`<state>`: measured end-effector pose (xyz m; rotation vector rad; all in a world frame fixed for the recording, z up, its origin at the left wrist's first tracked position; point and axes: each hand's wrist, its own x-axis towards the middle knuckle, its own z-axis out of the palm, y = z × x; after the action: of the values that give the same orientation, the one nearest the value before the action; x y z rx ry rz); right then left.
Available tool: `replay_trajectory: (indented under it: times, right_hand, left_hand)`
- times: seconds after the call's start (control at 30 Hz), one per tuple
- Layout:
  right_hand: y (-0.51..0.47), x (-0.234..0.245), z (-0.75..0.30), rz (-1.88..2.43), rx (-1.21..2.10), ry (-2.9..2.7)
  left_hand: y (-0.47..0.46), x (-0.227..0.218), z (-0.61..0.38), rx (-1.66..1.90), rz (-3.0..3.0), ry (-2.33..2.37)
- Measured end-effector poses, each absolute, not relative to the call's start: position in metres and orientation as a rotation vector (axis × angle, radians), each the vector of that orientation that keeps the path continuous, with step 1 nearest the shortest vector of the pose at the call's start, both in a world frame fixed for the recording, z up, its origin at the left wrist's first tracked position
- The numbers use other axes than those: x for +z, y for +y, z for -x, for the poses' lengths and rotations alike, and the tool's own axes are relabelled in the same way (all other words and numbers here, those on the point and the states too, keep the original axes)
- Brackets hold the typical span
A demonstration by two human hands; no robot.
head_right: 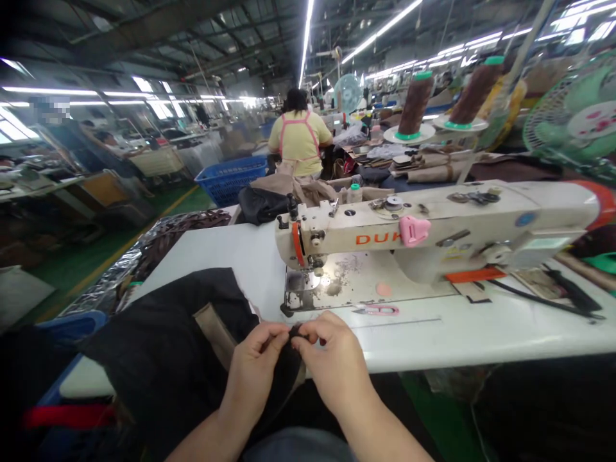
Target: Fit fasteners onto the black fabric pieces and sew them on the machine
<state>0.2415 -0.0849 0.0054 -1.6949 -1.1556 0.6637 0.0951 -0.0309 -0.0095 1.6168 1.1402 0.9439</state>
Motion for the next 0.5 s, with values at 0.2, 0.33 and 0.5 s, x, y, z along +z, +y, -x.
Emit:
replay_trajectory:
  times: [0.2, 0.33, 0.5]
  right_hand:
    - [-0.0866, 0.0078, -0.2407, 1.759, 0.660, -1.167]
    - [-0.0831, 0.0047, -0.2440, 1.664, 0.762, -1.041]
    - [-0.0832, -0.0007, -0.2505, 1.522, 0.888, -0.983]
  left_hand:
    - [-0.0306, -0.0117, -0.1001, 0.955, -1.563, 1.149]
    - [-0.0288, -0.0139, -0.0998, 0.937, -1.568, 1.131]
    - [-0.0295, -0.0132, -0.0989, 0.930, -1.550, 1.108]
